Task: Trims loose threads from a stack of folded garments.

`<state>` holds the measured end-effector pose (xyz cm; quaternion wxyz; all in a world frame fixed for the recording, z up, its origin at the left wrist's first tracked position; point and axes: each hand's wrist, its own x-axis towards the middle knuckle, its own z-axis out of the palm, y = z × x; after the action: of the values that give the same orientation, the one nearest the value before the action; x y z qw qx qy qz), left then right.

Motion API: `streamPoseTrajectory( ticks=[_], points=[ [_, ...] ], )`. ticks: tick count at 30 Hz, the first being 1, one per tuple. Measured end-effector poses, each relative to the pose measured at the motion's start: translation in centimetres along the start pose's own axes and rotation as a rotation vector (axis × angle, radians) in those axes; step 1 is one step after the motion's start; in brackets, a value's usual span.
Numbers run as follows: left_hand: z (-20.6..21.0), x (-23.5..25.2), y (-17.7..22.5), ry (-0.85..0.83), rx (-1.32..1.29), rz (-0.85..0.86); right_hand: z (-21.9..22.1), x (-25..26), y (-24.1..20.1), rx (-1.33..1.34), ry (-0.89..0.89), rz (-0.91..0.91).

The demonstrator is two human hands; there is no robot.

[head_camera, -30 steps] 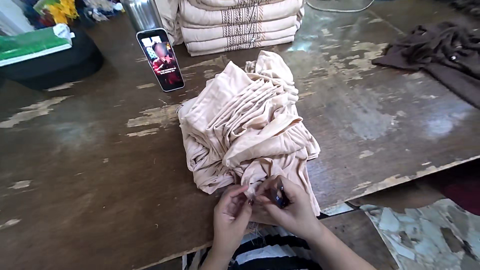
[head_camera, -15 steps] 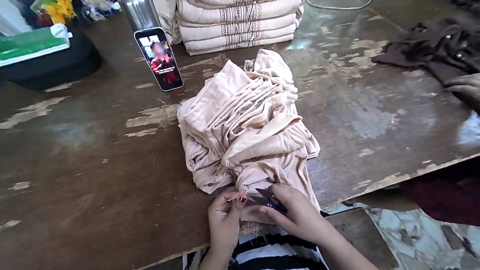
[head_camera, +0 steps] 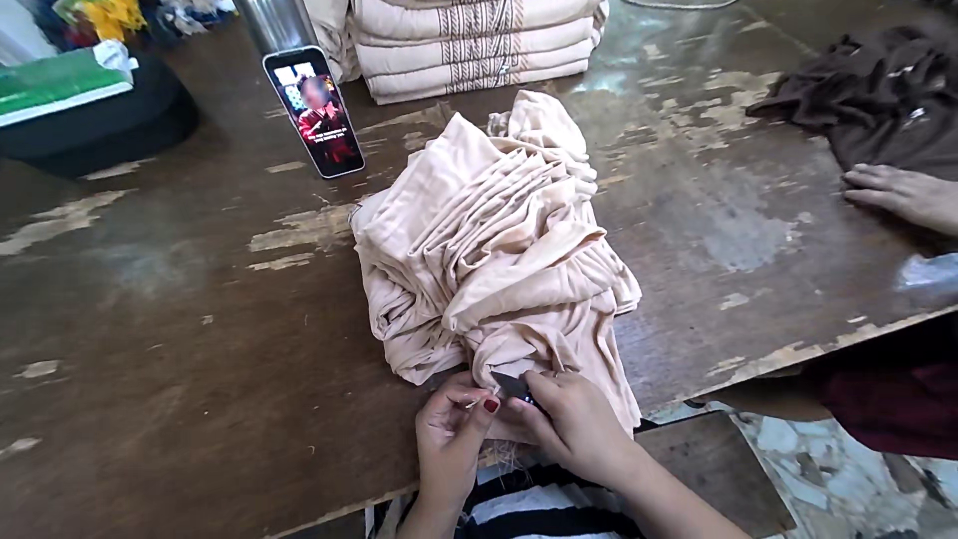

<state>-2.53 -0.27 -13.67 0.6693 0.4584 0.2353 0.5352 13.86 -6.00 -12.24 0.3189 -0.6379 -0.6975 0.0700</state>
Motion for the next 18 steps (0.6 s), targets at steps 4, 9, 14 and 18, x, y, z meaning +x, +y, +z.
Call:
streamPoseTrajectory(
  ticks=[4,9,14,18],
  points=[
    [0.4,0.0,-0.1,0.046,0.025,0.003,-0.7,-0.5,0.3,-0.001,0.001,0.004],
    [0.6,-0.1,-0.4,0.089,0.102,0.044,-0.7,-0.9,0.4,-0.046,0.029,-0.012],
    [0.4,-0.1,-0.3,0.057,0.098,0.054,-0.3,-0.6,-0.1,-0.074,0.033,-0.005],
    [0.5,-0.2,-0.3,0.048,0.092,0.063,0.1,-0.2,-0.7,-0.075,0.028,0.007]
  ],
)
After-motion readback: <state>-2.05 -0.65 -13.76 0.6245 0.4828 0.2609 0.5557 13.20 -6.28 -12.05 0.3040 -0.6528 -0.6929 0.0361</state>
